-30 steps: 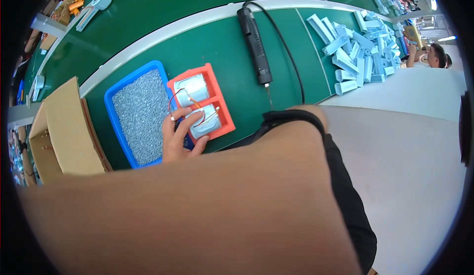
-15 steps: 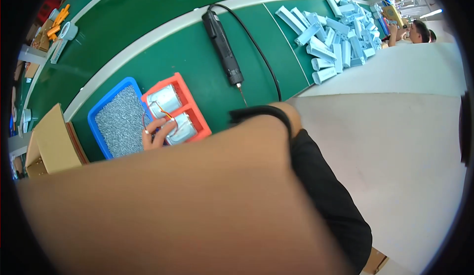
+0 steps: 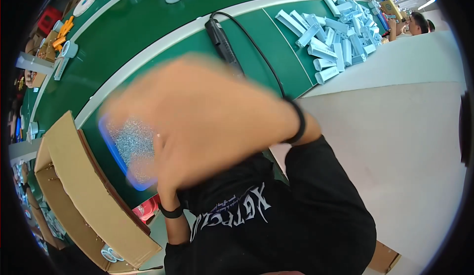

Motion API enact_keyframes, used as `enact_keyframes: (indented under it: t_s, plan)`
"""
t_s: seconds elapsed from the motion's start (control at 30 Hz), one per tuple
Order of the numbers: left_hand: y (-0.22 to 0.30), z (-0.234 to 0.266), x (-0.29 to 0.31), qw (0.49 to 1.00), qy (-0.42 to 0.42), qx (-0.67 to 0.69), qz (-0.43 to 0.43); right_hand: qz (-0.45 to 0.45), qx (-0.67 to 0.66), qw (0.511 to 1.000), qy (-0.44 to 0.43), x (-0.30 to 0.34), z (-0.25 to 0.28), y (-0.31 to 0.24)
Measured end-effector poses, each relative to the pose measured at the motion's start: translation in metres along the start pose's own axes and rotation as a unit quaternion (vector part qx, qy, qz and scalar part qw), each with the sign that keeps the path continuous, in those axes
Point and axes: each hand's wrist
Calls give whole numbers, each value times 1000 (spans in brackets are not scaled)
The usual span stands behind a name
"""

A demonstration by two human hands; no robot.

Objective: The person places fan motors into a holder, fits plastic housings over them, and secures the components by picking screws from a tray and driving them in with a power screwdriver.

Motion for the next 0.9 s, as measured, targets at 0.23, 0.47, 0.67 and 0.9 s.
enact_keyframes:
  t_s: [0.23,0.47,0.67,0.9]
  plan:
    - [51,27,-20,994,85,24,-57,-522,369,750,171,131,136,253]
    - [50,39,-11,996,71,47,-39,-560,350,734,154,154,105,303]
    - [29,68,-16,991,128,28,37,-515,313,798,-7,129,82,253]
    - [55,58,-58,989,139,-43,6,-201,-49,955,211,112,49,166]
Point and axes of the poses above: each hand's wrist, its own x-axis away from the middle knuckle, its own z-axis out of the back of the hand, y = z × x, and after that the axes turned 11 degrees about -y, right-handed
